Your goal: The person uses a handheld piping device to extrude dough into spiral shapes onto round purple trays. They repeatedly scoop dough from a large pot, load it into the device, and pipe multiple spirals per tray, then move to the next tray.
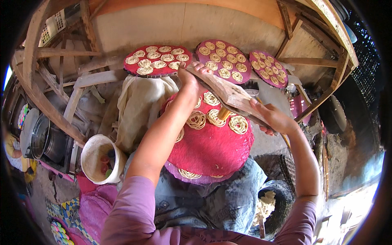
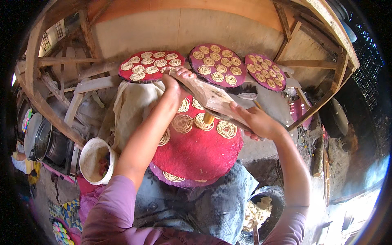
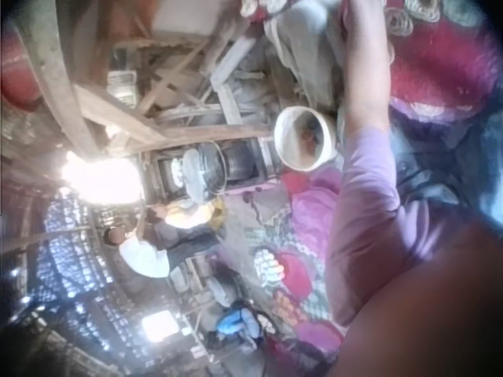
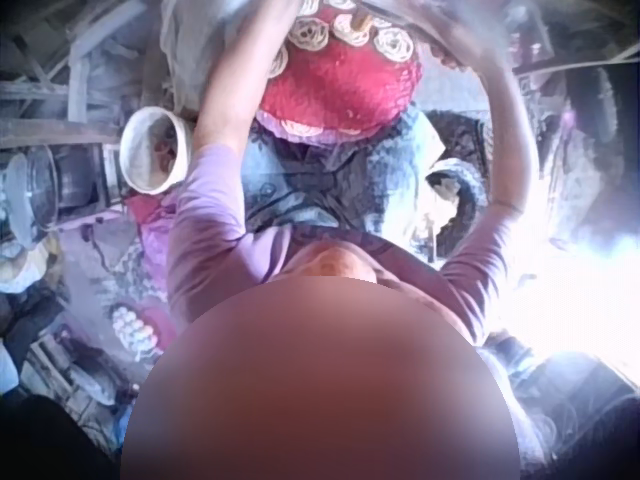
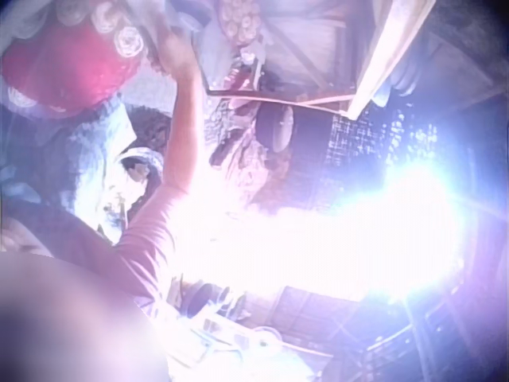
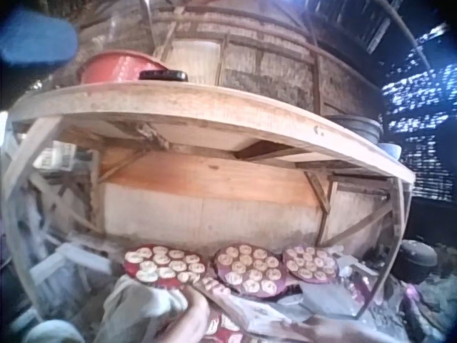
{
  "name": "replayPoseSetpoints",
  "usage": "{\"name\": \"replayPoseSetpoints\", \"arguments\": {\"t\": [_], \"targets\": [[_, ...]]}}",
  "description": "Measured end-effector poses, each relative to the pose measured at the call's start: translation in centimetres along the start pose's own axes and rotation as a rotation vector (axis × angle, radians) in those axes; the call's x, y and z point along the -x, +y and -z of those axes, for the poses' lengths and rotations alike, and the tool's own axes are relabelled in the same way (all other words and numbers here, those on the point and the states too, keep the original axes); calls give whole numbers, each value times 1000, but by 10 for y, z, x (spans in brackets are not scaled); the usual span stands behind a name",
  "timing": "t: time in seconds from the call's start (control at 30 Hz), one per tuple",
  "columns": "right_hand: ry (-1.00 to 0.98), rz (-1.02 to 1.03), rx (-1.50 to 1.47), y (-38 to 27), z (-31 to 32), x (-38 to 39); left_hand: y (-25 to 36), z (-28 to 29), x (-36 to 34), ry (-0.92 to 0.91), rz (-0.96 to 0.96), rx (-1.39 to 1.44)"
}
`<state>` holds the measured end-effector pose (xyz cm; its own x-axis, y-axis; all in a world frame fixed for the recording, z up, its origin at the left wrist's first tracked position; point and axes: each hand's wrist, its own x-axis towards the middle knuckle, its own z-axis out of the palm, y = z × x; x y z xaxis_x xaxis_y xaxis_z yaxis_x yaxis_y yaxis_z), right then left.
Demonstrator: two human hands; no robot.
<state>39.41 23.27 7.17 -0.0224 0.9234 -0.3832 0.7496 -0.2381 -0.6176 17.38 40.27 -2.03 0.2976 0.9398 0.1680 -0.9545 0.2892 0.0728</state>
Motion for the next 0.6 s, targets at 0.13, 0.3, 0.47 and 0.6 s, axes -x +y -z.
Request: {"name": "replayPoseSetpoints", "arguments": {"t": [0.13, 0.3, 0.47, 0.6], "targets": [[36, -2, 89, 10, 1, -18, -9, 9, -10, 96, -35, -27], [95, 105, 63, 12, -25, -47, 19, 19, -16, 32, -45, -100], [64, 192, -63, -14, -28, -26, 44, -32, 16, -29, -143, -204], [-143, 199, -254, -18, -7, 46, 44, -86, 108, -441, -38, -739]]}}
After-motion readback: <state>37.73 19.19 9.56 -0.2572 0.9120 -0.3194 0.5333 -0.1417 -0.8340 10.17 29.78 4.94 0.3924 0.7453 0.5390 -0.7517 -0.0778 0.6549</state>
